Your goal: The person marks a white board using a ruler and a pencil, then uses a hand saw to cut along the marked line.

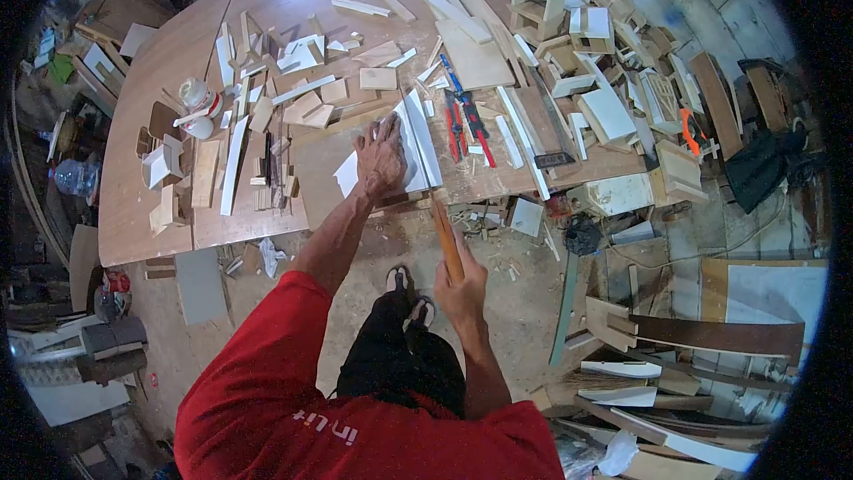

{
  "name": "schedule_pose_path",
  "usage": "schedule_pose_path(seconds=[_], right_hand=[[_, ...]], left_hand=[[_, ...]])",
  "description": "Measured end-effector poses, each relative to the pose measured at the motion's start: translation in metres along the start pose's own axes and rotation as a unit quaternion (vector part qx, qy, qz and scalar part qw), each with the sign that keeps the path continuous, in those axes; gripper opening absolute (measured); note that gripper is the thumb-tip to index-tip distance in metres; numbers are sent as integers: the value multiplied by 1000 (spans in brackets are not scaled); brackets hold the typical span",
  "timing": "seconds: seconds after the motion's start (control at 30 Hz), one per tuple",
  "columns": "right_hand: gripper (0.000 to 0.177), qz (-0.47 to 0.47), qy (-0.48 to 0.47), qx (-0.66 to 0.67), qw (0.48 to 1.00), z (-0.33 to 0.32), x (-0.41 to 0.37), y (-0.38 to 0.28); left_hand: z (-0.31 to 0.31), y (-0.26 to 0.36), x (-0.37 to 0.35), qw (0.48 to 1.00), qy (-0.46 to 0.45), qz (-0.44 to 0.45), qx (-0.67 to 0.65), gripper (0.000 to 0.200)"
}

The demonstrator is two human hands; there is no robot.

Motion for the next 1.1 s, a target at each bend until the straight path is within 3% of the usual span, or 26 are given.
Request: schedule_pose_path(seconds=[0.07,0.17,0.27,0.4,0.47,0.6,0.67,0.73,0.8,0.9,0.93,1.03,1.1], right_hand=[[49,-109,48,-42,992,-8,-34,13],[50,-164,90,-26,982,-12,-49,19],[51,-109,43,-53,992,3,-5,12],[51,-111,47,-37,992,1,-10,17],[50,-159,75,-46,983,-13,-43,16],[50,-171,103,-44,979,-11,-37,16],[47,18,-19,1,1000,-3,2,-8],[46,25,-11,6,1000,5,3,4],[50,-105,46,-24,993,-1,-25,23],[52,-197,104,-45,974,-11,-51,24],[52,-191,104,-45,975,-10,-49,19],[49,12,4,-18,1000,3,2,1],[48,-16,17,-3,1000,5,-1,9]], left_hand=[[12,-5,2,1000,10,4,-5,62],[17,-9,-1,1000,20,7,-4,63],[11,-3,1,1000,24,11,-9,62],[16,-7,2,999,35,11,-7,61],[17,-6,4,999,33,10,-11,61],[12,-6,1,999,37,21,-3,62],[9,-3,1,999,33,20,-12,62],[8,-6,2,999,25,22,-15,61],[13,-6,3,999,40,11,-19,60],[16,-8,3,999,40,18,-4,58],[17,-8,-2,999,35,19,-5,58],[13,-7,1,999,44,23,-14,61],[7,-6,2,999,32,19,-9,61]])
Point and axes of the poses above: each hand's wrist, its own x-axis towards the middle knuckle, its own z-axis out of the palm, y = z × x, the point moved 2 cm from there along x, towards the middle knuckle
